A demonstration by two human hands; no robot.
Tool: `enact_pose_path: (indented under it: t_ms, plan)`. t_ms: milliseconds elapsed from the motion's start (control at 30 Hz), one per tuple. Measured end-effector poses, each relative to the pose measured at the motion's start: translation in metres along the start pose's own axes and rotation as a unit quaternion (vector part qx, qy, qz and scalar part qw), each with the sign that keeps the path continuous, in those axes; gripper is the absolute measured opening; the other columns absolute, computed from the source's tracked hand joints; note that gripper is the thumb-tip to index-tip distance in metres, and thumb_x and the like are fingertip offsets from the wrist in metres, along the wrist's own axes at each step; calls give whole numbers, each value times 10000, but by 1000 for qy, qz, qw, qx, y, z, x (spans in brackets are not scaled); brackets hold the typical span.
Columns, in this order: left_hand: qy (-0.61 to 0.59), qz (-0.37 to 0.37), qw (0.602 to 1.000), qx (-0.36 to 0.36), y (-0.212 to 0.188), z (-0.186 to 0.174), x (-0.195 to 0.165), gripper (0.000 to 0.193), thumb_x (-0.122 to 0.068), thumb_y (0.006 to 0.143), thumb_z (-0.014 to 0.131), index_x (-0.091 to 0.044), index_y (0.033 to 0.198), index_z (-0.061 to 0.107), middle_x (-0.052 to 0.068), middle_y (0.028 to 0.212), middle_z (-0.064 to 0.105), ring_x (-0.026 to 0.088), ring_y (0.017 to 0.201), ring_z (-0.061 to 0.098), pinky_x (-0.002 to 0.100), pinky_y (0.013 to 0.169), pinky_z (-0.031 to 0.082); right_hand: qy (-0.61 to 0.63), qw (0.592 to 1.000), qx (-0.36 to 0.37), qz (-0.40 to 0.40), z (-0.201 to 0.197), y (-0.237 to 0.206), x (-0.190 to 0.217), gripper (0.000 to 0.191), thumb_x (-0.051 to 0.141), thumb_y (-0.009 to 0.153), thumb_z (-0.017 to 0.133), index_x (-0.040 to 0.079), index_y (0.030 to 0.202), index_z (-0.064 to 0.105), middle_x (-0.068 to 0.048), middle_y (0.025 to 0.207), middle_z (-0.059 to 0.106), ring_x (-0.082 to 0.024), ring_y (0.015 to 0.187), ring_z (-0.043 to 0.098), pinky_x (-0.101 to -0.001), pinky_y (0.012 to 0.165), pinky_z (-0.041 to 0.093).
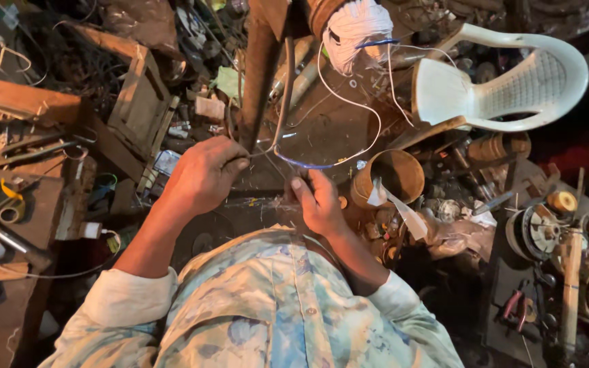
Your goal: The person strips insulation from a white wire using pliers, twists the exposed strands, and then wraps the joint with yellow and blue electrical tape. The work is performed in a cluttered workshop with tools and materials visible around the workspace.
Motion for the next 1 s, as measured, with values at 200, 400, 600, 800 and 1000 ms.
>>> enact_pose_path:
  t_ms: [200,400,600,800,1000]
  plan:
    - [144,16,989,21,7,0,-1,100,-190,875,751,-93,897,742,127,826,697,352,804,656,464,721,490,-268,946,-88,-161,-17,-12,55,82,76,965,683,17,1000,637,-136,854,659,-276,737,643,-340,654,497]
    - [88,239,966,-48,-8,-8,-99,319,-153,799,707,-37,1093,664,184,1145,685,364,1035,652,474,887,513,-359,902,-100,-219,-1,-22,76,109,103,862,798,61,909,709,-109,808,667,-320,775,657,-415,712,525]
    - [-72,359,910,196,-9,81,-185,452,-341,848,706,-9,1136,601,212,1165,642,395,1132,616,557,1037,458,-384,908,-44,-162,5,-38,54,121,117,877,794,50,920,703,-121,860,654,-337,803,655,-419,724,516]
    - [32,183,981,54,55,49,-93,507,-245,793,748,-60,1253,641,148,1210,669,385,1159,618,528,1048,440,-425,884,-79,-176,-19,-43,63,129,118,894,790,43,896,686,-139,891,633,-362,813,648,-425,722,504]
    - [134,336,932,9,32,41,-108,392,-268,664,686,-208,1051,692,120,1220,694,326,1131,613,425,877,441,-344,883,-97,-303,-23,-43,109,112,73,882,704,27,961,639,-168,1028,629,-360,880,657,-413,743,535]
Point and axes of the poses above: each hand's wrist, its own y-axis towards the middle knuckle, its own z-axis out of the palm, x = y × z, the point moved 8 cm from there along y, towards the middle knuckle
